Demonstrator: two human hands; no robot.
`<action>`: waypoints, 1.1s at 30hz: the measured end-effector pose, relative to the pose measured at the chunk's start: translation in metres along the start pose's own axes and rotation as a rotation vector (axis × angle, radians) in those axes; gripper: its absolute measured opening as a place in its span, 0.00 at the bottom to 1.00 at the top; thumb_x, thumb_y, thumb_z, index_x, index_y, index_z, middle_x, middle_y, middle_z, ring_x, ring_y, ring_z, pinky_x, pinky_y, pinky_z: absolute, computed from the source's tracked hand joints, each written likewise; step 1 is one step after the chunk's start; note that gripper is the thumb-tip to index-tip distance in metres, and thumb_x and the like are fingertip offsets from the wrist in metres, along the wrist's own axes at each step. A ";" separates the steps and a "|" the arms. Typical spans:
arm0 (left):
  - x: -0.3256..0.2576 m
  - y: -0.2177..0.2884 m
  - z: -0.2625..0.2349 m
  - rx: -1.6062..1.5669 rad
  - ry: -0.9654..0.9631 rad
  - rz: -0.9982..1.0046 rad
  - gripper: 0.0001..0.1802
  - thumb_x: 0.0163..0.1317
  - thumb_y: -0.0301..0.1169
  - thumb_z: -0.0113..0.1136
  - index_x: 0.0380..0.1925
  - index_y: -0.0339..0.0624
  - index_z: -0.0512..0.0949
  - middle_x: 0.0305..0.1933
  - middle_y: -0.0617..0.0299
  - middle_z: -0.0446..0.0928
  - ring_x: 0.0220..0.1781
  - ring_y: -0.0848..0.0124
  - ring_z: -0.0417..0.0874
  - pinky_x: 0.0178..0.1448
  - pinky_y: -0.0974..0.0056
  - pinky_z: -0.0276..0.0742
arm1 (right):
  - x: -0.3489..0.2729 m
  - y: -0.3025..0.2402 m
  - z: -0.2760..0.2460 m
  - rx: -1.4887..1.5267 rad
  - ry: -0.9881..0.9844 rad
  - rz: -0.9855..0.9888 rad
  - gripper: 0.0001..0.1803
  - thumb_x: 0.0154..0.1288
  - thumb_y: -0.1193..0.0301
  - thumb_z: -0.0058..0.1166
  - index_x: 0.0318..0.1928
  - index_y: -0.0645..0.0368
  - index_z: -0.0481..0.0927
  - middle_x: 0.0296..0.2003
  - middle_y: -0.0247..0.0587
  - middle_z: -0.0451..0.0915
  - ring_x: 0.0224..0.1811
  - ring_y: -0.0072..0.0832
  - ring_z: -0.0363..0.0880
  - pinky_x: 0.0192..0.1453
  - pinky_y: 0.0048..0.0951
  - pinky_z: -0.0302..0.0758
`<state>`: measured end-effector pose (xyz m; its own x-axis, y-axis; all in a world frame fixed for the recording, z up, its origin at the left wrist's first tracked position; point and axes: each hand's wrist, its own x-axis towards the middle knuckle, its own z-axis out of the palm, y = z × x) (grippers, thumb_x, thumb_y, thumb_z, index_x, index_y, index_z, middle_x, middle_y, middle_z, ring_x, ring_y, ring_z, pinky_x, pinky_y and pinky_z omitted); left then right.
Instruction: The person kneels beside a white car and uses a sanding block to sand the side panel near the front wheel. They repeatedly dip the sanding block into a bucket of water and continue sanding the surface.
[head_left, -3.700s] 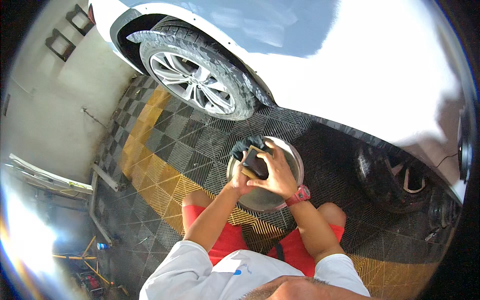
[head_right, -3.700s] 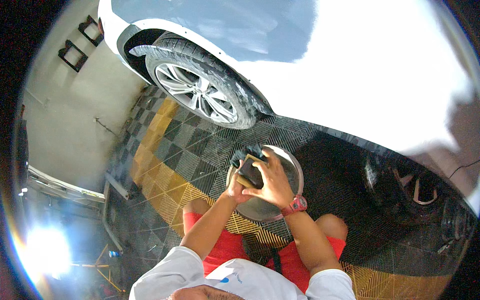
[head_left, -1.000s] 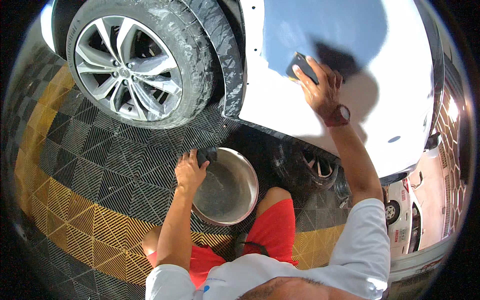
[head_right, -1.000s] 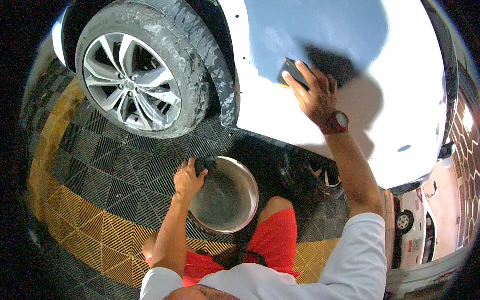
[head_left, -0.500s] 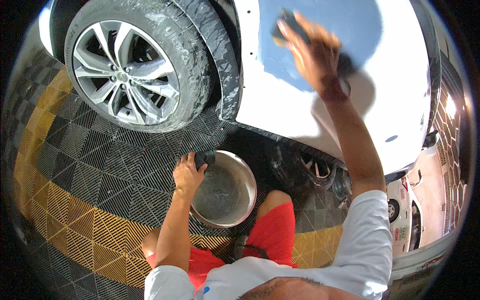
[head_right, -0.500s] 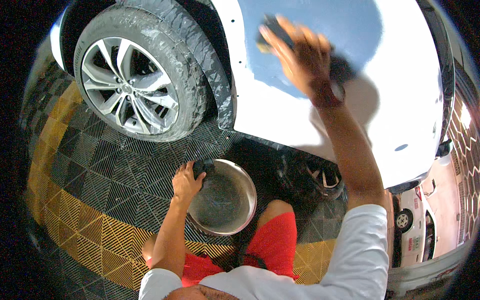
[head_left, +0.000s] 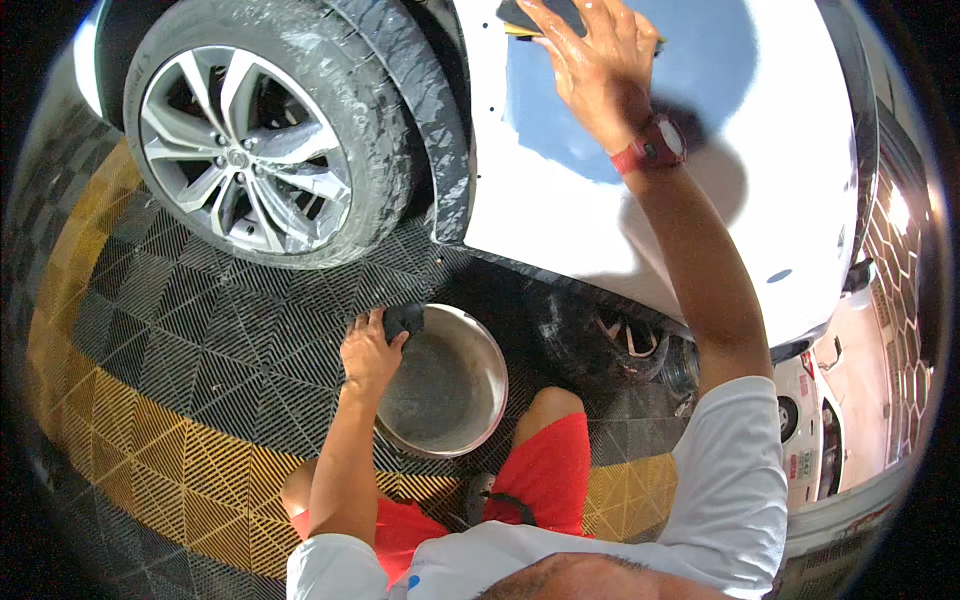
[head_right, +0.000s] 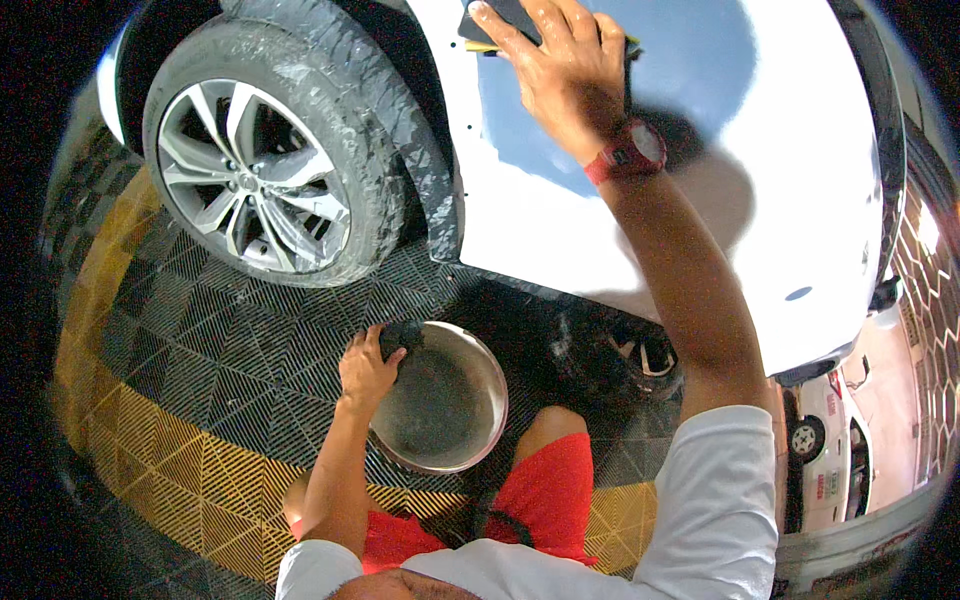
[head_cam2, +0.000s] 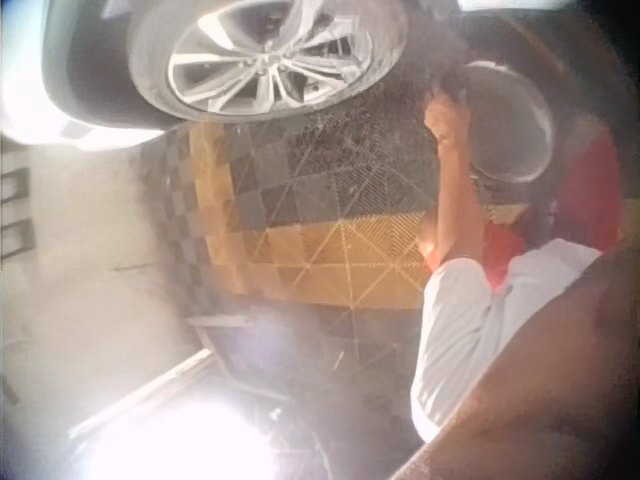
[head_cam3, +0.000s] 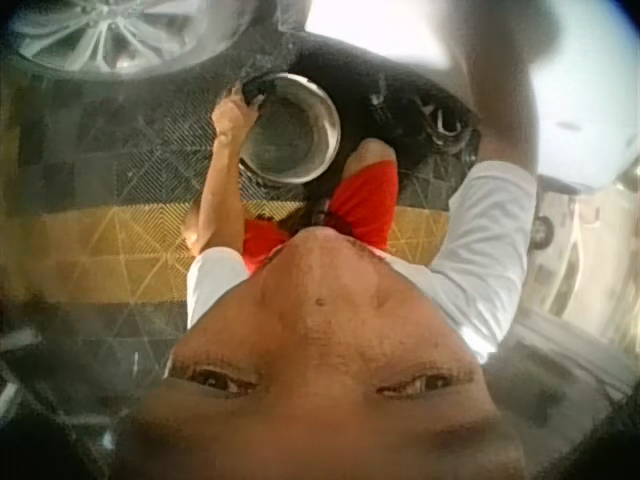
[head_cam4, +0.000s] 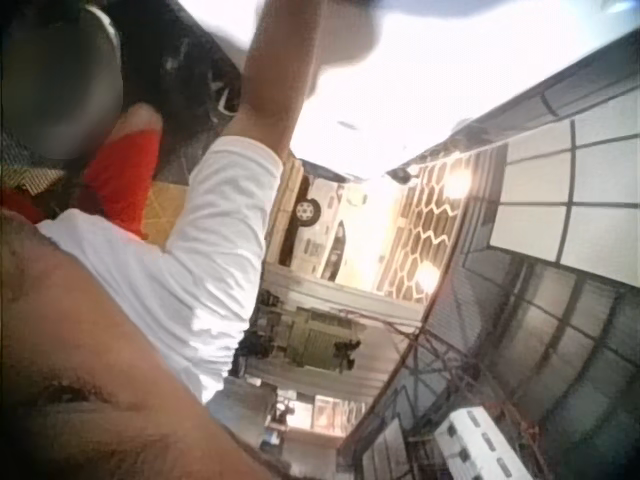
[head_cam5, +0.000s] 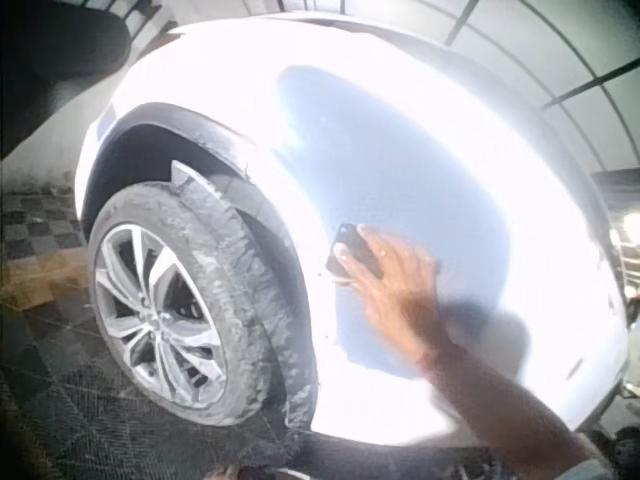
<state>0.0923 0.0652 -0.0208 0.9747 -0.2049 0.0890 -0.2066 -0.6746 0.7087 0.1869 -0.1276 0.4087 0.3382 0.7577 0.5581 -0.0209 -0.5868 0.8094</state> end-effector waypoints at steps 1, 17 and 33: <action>0.001 -0.003 -0.001 0.017 -0.001 -0.004 0.39 0.61 0.50 0.77 0.67 0.41 0.78 0.58 0.46 0.84 0.60 0.47 0.86 0.64 0.49 0.84 | -0.003 0.001 -0.002 0.086 0.020 0.018 0.30 0.70 0.69 0.65 0.71 0.32 0.82 0.67 0.30 0.80 0.67 0.32 0.76 0.69 0.41 0.66; -0.008 -0.002 -0.002 -0.013 -0.039 -0.012 0.39 0.58 0.50 0.80 0.65 0.43 0.80 0.58 0.47 0.85 0.60 0.47 0.87 0.62 0.49 0.86 | -0.166 0.021 -0.007 0.133 -0.139 -0.038 0.34 0.65 0.67 0.69 0.71 0.29 0.82 0.72 0.33 0.77 0.66 0.36 0.76 0.66 0.45 0.68; -0.002 0.000 0.002 -0.027 -0.085 -0.064 0.37 0.58 0.51 0.79 0.63 0.45 0.81 0.58 0.48 0.86 0.60 0.49 0.88 0.63 0.48 0.85 | -0.182 -0.006 -0.003 0.254 -0.076 0.061 0.20 0.69 0.70 0.69 0.59 0.36 0.91 0.66 0.37 0.82 0.62 0.34 0.78 0.63 0.42 0.72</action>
<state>0.0897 0.0640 -0.0226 0.9748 -0.2224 -0.0159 -0.1407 -0.6689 0.7299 0.1229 -0.2612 0.3022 0.4138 0.7004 0.5816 0.1901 -0.6912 0.6972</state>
